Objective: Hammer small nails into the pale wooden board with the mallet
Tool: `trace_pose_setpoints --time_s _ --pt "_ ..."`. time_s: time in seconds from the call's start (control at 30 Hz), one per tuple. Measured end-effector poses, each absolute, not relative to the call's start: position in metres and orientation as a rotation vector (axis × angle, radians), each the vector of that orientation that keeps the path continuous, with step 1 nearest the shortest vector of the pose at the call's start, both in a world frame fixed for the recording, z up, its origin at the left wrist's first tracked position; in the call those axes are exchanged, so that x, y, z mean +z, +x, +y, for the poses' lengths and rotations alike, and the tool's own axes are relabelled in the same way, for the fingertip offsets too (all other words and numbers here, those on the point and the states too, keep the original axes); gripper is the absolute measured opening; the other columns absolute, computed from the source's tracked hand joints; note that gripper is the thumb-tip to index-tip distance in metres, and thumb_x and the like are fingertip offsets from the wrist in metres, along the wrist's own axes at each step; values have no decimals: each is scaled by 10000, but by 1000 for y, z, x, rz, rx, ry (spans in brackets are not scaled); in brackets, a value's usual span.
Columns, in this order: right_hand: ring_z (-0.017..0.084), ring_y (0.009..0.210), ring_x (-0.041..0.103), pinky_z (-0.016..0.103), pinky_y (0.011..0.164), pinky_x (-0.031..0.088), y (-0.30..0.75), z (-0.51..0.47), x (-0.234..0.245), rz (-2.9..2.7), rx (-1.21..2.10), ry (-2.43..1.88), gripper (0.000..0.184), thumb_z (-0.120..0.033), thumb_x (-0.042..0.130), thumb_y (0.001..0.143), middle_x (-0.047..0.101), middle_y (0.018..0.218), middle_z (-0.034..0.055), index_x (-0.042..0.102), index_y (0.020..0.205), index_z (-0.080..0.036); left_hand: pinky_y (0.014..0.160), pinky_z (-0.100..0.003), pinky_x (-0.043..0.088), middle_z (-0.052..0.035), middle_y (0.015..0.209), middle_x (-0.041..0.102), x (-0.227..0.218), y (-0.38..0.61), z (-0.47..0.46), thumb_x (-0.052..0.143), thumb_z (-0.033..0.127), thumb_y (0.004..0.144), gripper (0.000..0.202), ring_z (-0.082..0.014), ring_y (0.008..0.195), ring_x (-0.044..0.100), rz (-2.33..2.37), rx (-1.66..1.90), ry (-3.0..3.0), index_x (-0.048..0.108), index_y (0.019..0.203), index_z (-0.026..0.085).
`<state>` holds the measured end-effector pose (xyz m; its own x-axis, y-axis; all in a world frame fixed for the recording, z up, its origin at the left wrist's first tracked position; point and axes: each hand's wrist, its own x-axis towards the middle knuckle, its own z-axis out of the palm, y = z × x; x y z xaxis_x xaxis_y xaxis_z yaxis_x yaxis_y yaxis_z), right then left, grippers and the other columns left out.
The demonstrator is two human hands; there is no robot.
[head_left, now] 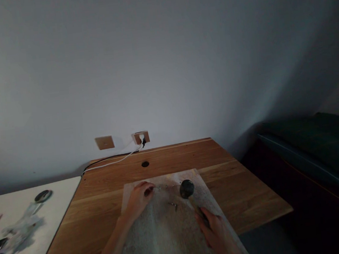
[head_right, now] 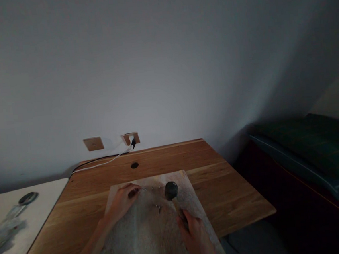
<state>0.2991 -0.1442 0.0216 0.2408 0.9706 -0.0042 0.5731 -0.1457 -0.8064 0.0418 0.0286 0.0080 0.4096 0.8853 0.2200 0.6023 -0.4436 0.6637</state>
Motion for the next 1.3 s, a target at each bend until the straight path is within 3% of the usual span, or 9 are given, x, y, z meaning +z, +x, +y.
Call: trace_pose_setpoints --time_s 0.13,0.5,0.67,0.9,1.07,1.3 --pt "171 395 540 281 400 384 294 -141 19 -1399 906 -1798 352 -456 364 962 579 566 7 608 906 -208 850 -315 534 -51 1009 759 1 41 31 564 138 830 275 -210 904 704 1266 758 2176 763 997 227" --pt "124 467 544 236 467 353 260 -109 41 -1579 880 -1750 283 -391 411 983 607 655 -3 594 865 -211 926 -342 531 -70 1042 745 -2 41 29 585 85 826 287 -227 1004 690 1196 810 2275 767 1004 217" --pt "124 464 538 238 475 351 243 -93 44 -1648 853 -1701 245 -348 426 980 587 622 -16 572 840 -210 870 -311 536 -70 983 742 -8 40 32 569 53 826 286 -208 941 697 1144 877 2235 771 961 206" --pt "142 538 574 251 517 347 230 -83 44 -1716 737 -1699 218 -299 435 976 607 629 -6 565 821 -221 818 -317 544 -70 1003 763 -14 41 34 568 23 768 516 -208 863 712 1201 865 2081 651 1253 180" --pt "175 615 630 269 550 356 229 -84 42 -1781 671 -1756 209 -301 453 974 672 696 26 608 863 -215 896 -351 525 -91 1007 754 -8 43 33 545 -4 733 510 -237 977 697 1258 896 2103 675 1194 171" --pt "182 648 661 270 570 373 228 -85 42 -1779 692 -1749 215 -278 443 978 700 735 34 625 890 -205 839 -320 537 -67 972 763 -5 42 32 534 2 732 533 -213 897 704 1236 853 2076 664 1216 182"
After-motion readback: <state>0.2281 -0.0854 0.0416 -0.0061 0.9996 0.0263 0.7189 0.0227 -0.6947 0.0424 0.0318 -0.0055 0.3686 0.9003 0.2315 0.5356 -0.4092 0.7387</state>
